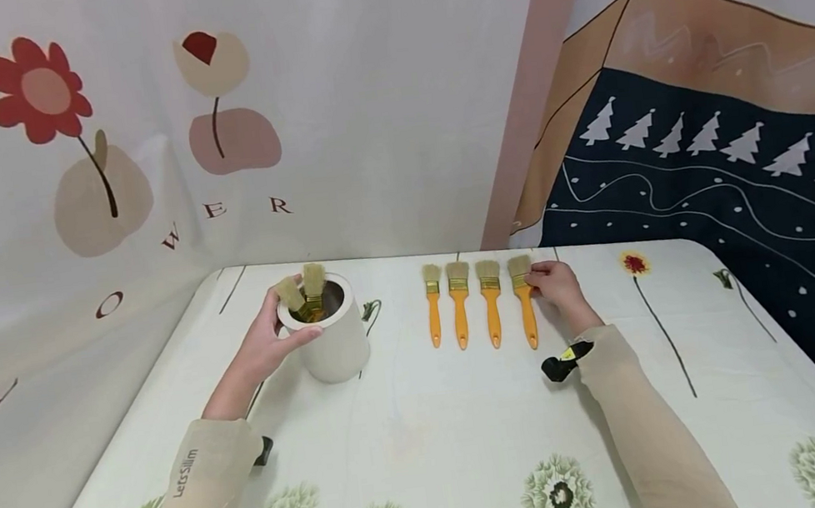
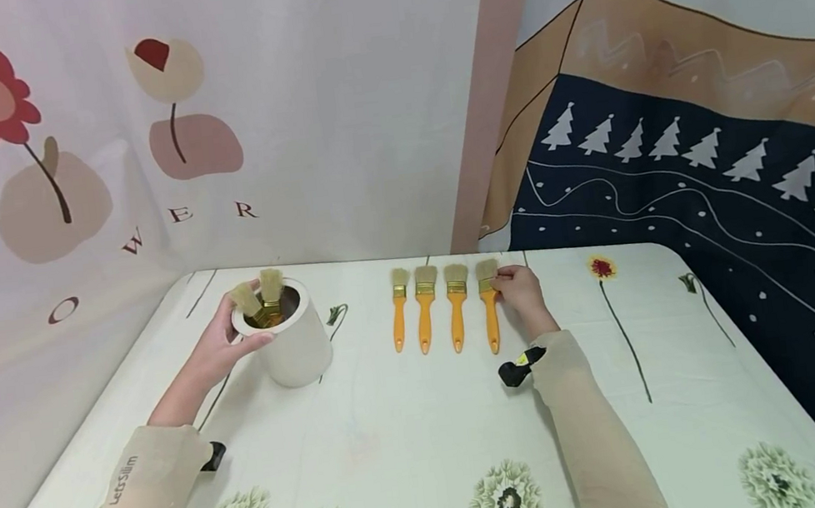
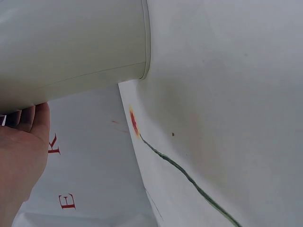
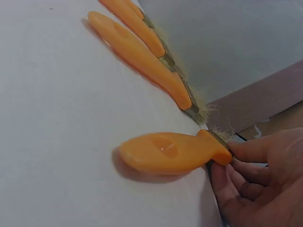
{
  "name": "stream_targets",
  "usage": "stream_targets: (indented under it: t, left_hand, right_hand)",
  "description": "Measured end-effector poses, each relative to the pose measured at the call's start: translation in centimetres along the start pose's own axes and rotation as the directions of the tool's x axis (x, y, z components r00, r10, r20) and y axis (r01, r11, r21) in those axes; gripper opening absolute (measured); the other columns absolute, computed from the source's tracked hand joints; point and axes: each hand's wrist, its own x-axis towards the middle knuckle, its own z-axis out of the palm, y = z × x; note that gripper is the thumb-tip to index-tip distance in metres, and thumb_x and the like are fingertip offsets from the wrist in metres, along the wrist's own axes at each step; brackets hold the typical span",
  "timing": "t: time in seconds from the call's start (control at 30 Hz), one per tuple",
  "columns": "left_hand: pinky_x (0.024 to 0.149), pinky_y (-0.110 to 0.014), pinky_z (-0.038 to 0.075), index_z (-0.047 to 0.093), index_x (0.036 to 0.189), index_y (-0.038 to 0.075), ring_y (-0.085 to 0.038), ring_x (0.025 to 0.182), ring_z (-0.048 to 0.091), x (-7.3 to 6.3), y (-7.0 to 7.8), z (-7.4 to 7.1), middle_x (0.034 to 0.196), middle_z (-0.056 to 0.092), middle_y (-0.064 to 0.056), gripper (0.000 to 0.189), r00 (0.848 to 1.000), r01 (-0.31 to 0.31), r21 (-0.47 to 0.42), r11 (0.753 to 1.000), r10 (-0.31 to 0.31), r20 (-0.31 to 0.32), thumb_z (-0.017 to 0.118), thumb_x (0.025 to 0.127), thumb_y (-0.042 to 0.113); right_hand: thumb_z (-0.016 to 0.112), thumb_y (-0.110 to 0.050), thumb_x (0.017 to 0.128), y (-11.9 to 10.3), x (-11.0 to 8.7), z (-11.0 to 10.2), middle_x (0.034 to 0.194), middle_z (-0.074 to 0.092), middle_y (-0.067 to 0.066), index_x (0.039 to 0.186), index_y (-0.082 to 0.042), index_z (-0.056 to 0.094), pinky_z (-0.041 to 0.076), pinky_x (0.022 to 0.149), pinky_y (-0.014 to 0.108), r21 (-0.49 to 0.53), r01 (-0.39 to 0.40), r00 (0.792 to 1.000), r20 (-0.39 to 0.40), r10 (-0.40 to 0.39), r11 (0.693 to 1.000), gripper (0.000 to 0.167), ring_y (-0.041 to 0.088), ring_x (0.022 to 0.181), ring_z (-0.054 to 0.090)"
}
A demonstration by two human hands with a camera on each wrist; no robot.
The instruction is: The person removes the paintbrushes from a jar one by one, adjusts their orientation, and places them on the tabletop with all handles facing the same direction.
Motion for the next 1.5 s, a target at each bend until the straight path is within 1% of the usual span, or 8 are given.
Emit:
stream_targets:
  t: [0.23,0.43,0.6,0.8,1.13,1.27,1.33,1.5]
  left_hand:
    - [0.12,-0.068,0.016,0.015,0.159,0.016,-0.043,0.152,0.017,0.0,-0.1,-0.1,0.164,0.021,-0.019,0.09,1.0,0.012,0.009,1.0,-0.012,-0.01,0.072,0.091,0.021]
    - [0.119,-0.068,0.016,0.015,0.159,0.016,-0.044,0.152,0.018,0.0,-0.2,0.1,0.163,0.022,-0.02,0.089,1.0,0.002,0.006,1.0,-0.002,-0.008,0.072,0.091,0.02]
    - [0.119,-0.068,0.016,0.014,0.16,0.017,-0.044,0.152,0.018,0.0,0.0,0.1,0.164,0.021,-0.021,0.09,1.0,0.003,0.003,1.0,-0.003,-0.005,0.072,0.091,0.019]
    - [0.119,-0.068,0.017,0.013,0.16,0.016,-0.044,0.152,0.017,0.0,0.0,-0.1,0.164,0.02,-0.02,0.091,1.0,0.011,0.006,1.0,-0.01,-0.005,0.073,0.09,0.019]
    - [0.12,-0.067,0.016,0.014,0.159,0.016,-0.043,0.152,0.018,-0.1,-0.1,-0.1,0.164,0.02,-0.019,0.09,1.0,0.006,-0.001,1.0,-0.006,-0.01,0.072,0.091,0.021]
    - [0.12,-0.067,0.016,0.015,0.159,0.015,-0.043,0.152,0.017,-0.1,-0.1,0.0,0.164,0.02,-0.019,0.089,1.0,0.0,-0.005,1.0,0.0,-0.012,0.072,0.091,0.019]
    - [0.12,-0.067,0.016,0.015,0.159,0.014,-0.044,0.152,0.017,0.0,-0.2,0.1,0.164,0.02,-0.019,0.089,1.0,-0.004,-0.006,1.0,0.004,-0.012,0.072,0.091,0.019]
    - [0.12,-0.068,0.016,0.016,0.159,0.015,-0.044,0.152,0.018,0.1,-0.3,0.1,0.164,0.021,-0.02,0.088,1.0,-0.011,-0.001,1.0,0.011,-0.012,0.072,0.091,0.02]
  right_hand:
    - [0.054,-0.016,0.101,-0.4,0.1,0.7,0.126,0.062,0.02,0.137,0.003,0.053,0.051,0.074,0.019,-0.146,0.005,1.0,-0.008,-0.006,0.989,0.041,0.019,0.094,0.06]
    - [0.054,-0.018,0.101,-0.9,-0.1,0.7,0.121,0.063,0.019,0.131,0.003,0.056,0.048,0.073,0.022,-0.262,-0.009,1.0,0.009,0.012,0.965,0.037,0.022,0.093,0.058]
    - [0.057,-0.018,0.099,-1.1,-0.1,0.8,0.115,0.066,0.019,0.123,0.004,0.061,0.048,0.069,0.023,-0.329,0.013,1.0,0.006,-0.011,0.944,0.033,0.022,0.088,0.061]
    - [0.059,-0.019,0.099,-0.9,0.3,0.8,0.112,0.066,0.016,0.123,0.002,0.06,0.047,0.07,0.022,-0.283,-0.021,1.0,0.005,0.023,0.959,0.032,0.02,0.088,0.06]
    - [0.057,-0.019,0.1,-0.8,0.6,0.6,0.128,0.058,0.017,0.131,0.0,0.056,0.051,0.086,0.024,-0.144,-0.093,0.995,0.016,0.096,0.985,0.036,0.02,0.098,0.057]
    - [0.057,-0.021,0.1,-0.7,0.4,0.5,0.127,0.059,0.016,0.13,0.0,0.057,0.051,0.082,0.021,-0.12,-0.082,0.996,0.008,0.083,0.989,0.037,0.018,0.096,0.058]
    - [0.056,-0.022,0.1,-0.5,0.2,0.3,0.125,0.059,0.016,0.13,0.0,0.058,0.051,0.078,0.017,-0.064,-0.07,0.998,-0.01,0.069,0.995,0.037,0.015,0.093,0.058]
    - [0.053,-0.017,0.101,-0.3,-0.5,0.3,0.11,0.058,0.01,0.127,-0.001,0.06,0.05,0.064,0.01,0.133,0.019,0.988,-0.154,0.002,0.991,0.032,0.007,0.077,0.055]
